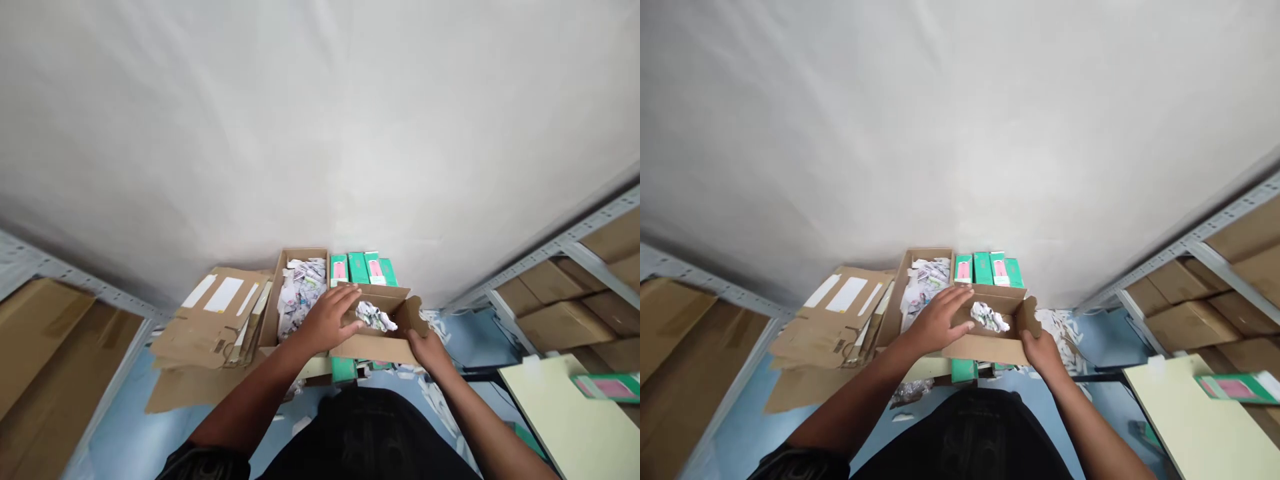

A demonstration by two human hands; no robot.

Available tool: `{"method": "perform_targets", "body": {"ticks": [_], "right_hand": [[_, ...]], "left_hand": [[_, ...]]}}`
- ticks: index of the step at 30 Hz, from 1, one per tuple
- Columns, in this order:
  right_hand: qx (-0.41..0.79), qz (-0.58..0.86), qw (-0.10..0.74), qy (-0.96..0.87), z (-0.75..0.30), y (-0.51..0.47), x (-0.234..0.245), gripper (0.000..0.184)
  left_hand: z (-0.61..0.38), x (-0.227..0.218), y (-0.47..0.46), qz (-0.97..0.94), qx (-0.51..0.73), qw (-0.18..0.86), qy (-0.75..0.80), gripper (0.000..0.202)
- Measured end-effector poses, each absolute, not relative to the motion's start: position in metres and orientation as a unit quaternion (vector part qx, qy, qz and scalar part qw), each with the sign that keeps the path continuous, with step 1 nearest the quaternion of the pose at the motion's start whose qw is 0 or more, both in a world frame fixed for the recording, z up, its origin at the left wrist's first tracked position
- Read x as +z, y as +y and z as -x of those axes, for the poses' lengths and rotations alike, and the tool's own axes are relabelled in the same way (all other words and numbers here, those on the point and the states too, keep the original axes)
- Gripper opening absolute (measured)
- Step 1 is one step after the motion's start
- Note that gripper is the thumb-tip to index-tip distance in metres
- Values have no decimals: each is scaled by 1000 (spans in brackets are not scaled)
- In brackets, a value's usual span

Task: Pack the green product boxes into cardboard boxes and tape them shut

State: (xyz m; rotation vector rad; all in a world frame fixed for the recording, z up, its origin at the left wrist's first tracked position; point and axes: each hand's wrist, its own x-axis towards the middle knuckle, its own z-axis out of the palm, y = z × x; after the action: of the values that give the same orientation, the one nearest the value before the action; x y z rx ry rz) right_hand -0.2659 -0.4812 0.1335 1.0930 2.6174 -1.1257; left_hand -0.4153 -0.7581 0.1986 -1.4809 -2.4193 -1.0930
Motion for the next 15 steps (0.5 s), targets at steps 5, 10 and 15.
{"method": "perform_targets", "body": {"ticks": [5,10,15], "right_hand": [[-388,-413,-40,823,229,-467,137,41],[-421,-458,-121,773,173,-441,132,41],[-441,-531,-118,714,100,-406,126,37]], "left_hand": [[406,176,-723,343,-449,68,-822,70],[384,163,-659,315,-514,-142,-785,79],[345,154,-589,371,-492,-226,-755,56]]}}
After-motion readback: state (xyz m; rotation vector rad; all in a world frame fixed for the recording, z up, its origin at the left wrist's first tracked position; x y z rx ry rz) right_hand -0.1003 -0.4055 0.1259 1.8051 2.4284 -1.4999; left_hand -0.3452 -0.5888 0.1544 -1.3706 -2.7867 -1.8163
